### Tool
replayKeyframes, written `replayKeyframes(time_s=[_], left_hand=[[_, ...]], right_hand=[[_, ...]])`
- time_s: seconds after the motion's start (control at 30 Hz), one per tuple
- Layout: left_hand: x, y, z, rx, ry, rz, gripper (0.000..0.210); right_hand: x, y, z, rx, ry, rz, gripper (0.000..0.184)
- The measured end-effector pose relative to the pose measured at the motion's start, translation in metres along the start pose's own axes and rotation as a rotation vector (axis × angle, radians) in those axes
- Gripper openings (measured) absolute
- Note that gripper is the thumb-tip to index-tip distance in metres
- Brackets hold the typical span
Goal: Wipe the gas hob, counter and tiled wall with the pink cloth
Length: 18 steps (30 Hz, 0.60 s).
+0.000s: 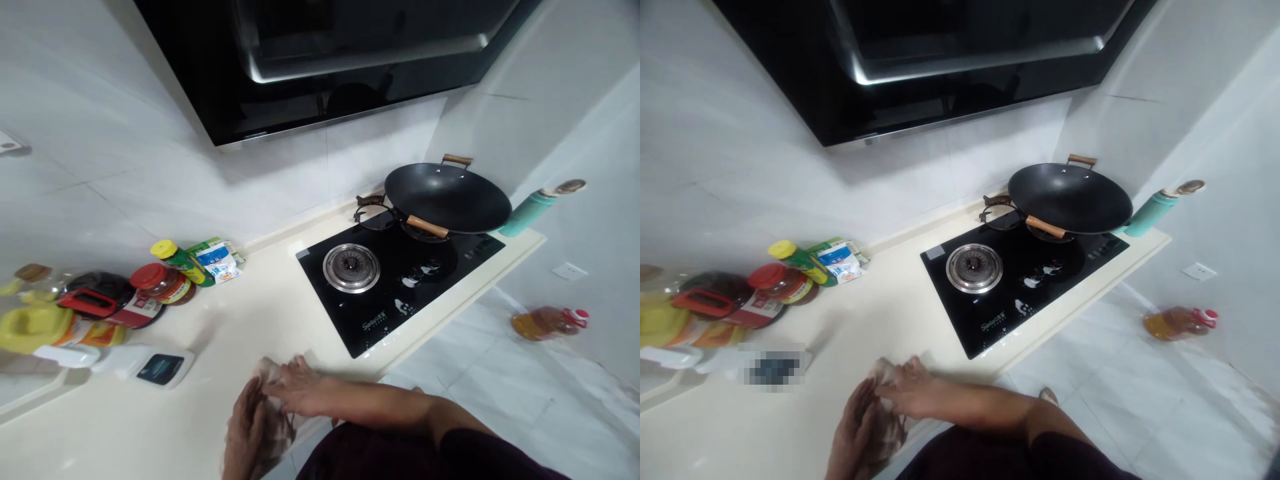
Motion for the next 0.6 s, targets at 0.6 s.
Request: replayKeyframes(time_s=[0.6], left_hand=[[0.007, -0.053, -0.021, -0.553, -0.314, -0.081, 0.029]], right_hand=[[0.049, 0.046, -0.072, -1.088, -0.857, -0.538, 0.061]])
Point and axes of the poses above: each hand's wrist, its own x-axis away from the middle knuckle, its own y-axis out of the back of the hand, z = x × y, the point moved 5 cm from there along -x, towards the middle knuckle, and after that the axes turned 9 degrees about -z, right-handed, at the moved point
